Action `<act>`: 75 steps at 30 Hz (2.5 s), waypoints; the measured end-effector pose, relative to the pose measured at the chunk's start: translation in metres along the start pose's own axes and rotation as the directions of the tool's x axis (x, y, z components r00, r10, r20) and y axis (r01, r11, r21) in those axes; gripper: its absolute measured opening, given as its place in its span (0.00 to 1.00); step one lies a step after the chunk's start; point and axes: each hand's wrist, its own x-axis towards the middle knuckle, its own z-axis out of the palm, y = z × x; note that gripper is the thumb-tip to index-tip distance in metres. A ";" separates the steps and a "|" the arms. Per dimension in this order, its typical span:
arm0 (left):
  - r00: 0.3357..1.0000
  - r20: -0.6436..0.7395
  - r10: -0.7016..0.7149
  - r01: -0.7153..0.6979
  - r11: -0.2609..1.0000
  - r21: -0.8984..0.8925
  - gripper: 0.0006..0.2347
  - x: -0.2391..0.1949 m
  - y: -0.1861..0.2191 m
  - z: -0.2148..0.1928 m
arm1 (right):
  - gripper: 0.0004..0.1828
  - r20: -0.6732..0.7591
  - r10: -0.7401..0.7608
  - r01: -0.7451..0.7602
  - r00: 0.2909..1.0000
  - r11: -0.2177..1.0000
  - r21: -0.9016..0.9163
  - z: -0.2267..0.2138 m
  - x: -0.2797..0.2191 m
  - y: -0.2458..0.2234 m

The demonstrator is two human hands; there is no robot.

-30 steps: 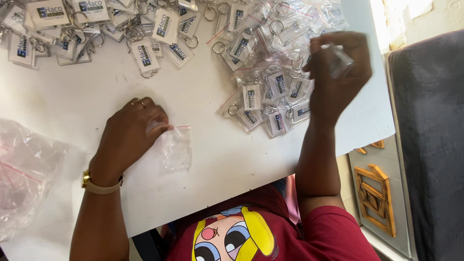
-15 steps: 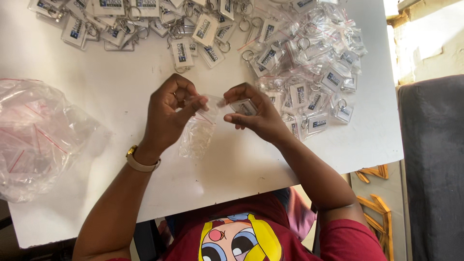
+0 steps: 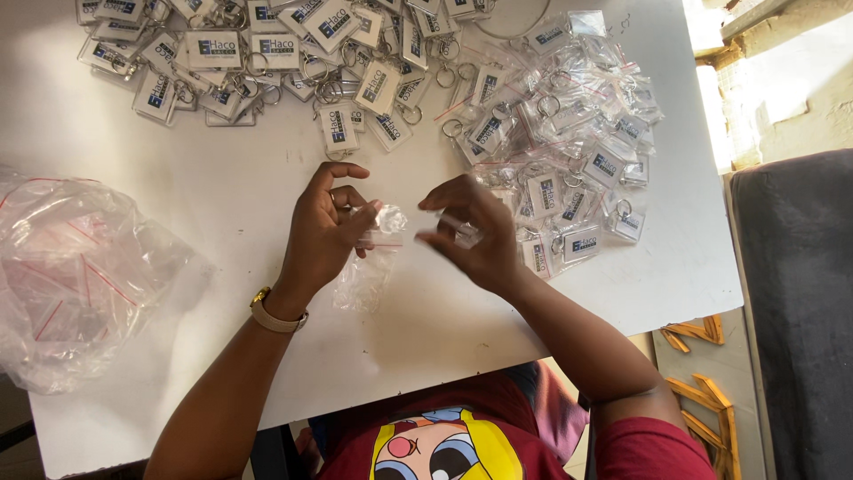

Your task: The person repeatedly picks up keychains and places them into small plastic bags, then seals the bags and sets them aside. The process is repeated continuously with multiple keychains and bags on the table.

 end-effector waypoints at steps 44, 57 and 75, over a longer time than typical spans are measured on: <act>0.891 0.187 0.415 -0.452 0.852 0.265 0.04 -0.011 0.013 0.019 | 0.10 -0.013 0.133 -0.133 0.991 0.990 -0.038 -0.005 -0.005 -0.011; 0.891 0.180 0.416 -0.453 0.827 0.333 0.02 -0.008 0.002 0.013 | 0.15 0.043 0.167 -0.170 0.985 0.981 0.095 -0.014 -0.011 -0.002; 0.897 0.225 0.380 -0.439 0.824 0.357 0.02 -0.006 -0.001 0.012 | 0.05 0.083 -0.109 0.128 0.991 0.950 -0.286 -0.008 -0.004 -0.010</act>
